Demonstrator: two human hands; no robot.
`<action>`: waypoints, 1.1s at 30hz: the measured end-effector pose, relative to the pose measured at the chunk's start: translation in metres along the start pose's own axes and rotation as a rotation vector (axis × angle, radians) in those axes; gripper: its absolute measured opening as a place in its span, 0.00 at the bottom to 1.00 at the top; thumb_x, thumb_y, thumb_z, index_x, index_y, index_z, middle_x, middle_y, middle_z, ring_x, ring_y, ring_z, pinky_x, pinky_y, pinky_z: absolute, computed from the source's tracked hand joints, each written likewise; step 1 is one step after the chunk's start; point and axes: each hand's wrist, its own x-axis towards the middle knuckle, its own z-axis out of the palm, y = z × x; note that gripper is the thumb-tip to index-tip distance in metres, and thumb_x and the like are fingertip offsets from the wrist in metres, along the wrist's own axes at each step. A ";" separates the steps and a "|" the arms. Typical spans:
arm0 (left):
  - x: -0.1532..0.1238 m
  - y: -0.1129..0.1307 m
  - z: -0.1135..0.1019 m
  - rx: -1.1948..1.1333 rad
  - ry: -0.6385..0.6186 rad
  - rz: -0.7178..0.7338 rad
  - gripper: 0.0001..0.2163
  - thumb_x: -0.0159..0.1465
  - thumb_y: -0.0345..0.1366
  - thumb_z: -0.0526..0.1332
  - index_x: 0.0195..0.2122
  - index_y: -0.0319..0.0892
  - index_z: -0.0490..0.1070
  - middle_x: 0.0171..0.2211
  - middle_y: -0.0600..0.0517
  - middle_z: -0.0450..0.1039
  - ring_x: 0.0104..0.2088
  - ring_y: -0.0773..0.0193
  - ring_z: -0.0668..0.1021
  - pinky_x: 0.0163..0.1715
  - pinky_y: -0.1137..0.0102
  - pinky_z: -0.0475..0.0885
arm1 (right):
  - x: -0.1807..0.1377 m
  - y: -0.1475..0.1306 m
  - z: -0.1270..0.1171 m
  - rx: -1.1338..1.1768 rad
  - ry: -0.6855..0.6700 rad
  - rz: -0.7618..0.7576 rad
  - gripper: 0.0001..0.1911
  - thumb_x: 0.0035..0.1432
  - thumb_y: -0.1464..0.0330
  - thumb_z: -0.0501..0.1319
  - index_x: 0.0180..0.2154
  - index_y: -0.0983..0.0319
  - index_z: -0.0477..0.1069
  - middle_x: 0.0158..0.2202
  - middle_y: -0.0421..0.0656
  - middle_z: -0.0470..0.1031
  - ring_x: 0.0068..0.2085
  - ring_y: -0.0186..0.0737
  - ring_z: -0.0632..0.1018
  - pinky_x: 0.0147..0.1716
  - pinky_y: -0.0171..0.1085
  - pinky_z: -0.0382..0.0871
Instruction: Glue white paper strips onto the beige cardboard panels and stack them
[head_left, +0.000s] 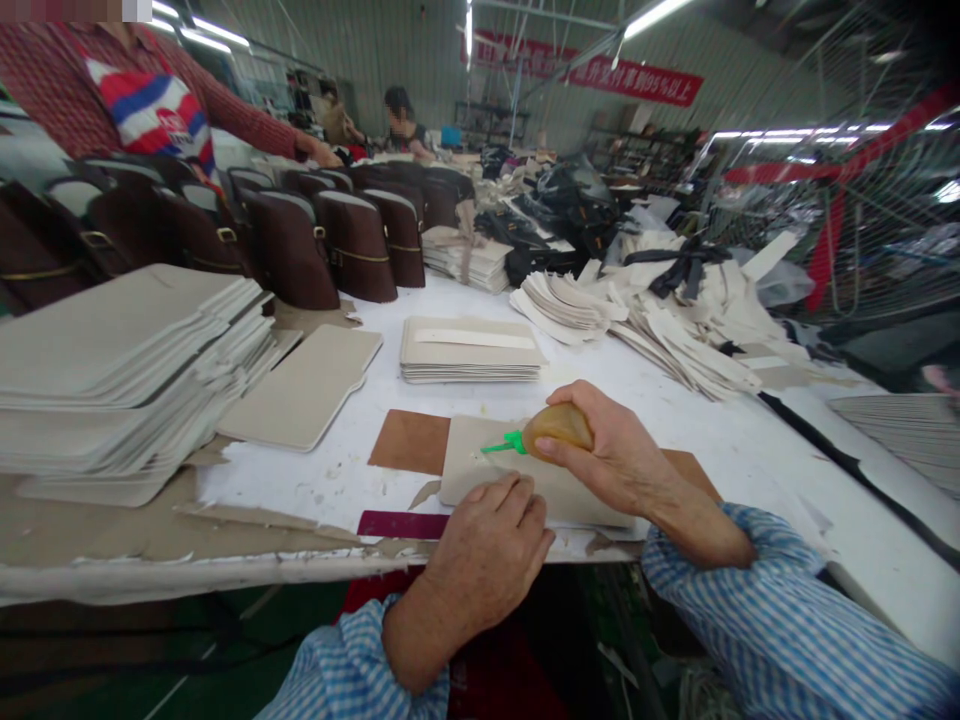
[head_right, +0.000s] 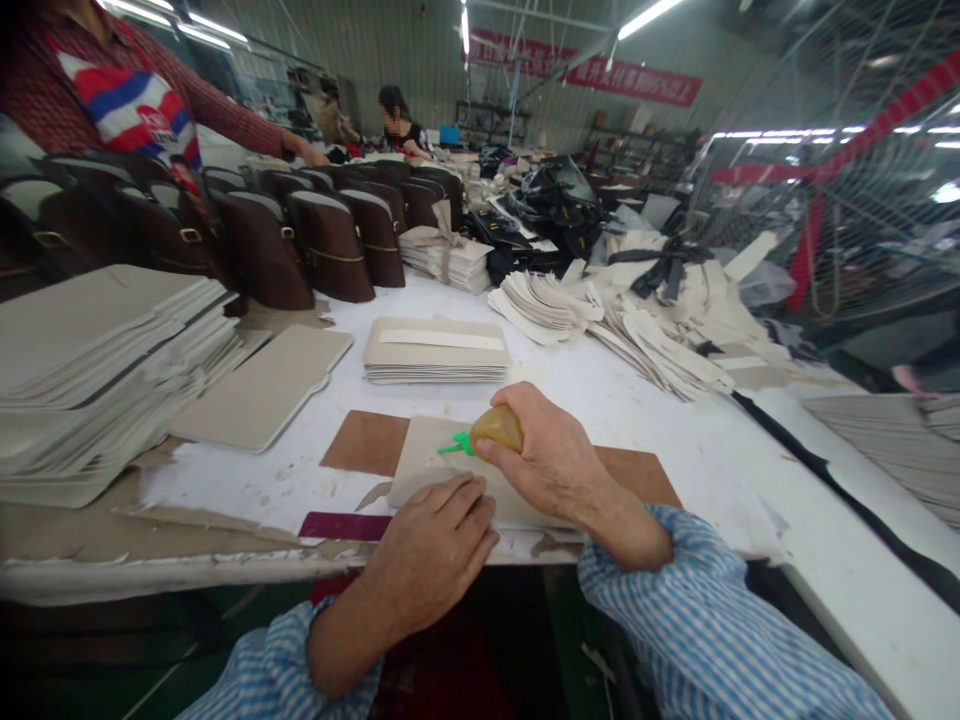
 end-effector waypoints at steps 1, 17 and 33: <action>0.000 0.000 0.000 -0.001 0.004 0.001 0.12 0.75 0.40 0.57 0.51 0.39 0.74 0.56 0.42 0.78 0.58 0.51 0.78 0.58 0.57 0.73 | 0.000 0.000 -0.002 -0.003 -0.005 0.004 0.16 0.57 0.58 0.65 0.44 0.57 0.68 0.38 0.44 0.77 0.38 0.49 0.76 0.38 0.43 0.66; 0.001 -0.002 -0.001 0.018 0.030 0.010 0.12 0.73 0.38 0.58 0.52 0.39 0.75 0.55 0.43 0.79 0.57 0.50 0.78 0.55 0.57 0.75 | -0.023 0.044 0.002 0.706 0.286 0.358 0.27 0.48 0.54 0.75 0.46 0.55 0.72 0.34 0.38 0.77 0.35 0.44 0.76 0.33 0.41 0.70; 0.000 -0.021 0.013 0.176 0.192 0.190 0.18 0.75 0.34 0.50 0.51 0.38 0.79 0.54 0.40 0.81 0.55 0.47 0.80 0.50 0.55 0.76 | -0.103 0.247 -0.117 1.079 1.103 0.587 0.12 0.52 0.66 0.66 0.40 0.57 0.71 0.36 0.37 0.77 0.31 0.36 0.78 0.27 0.35 0.76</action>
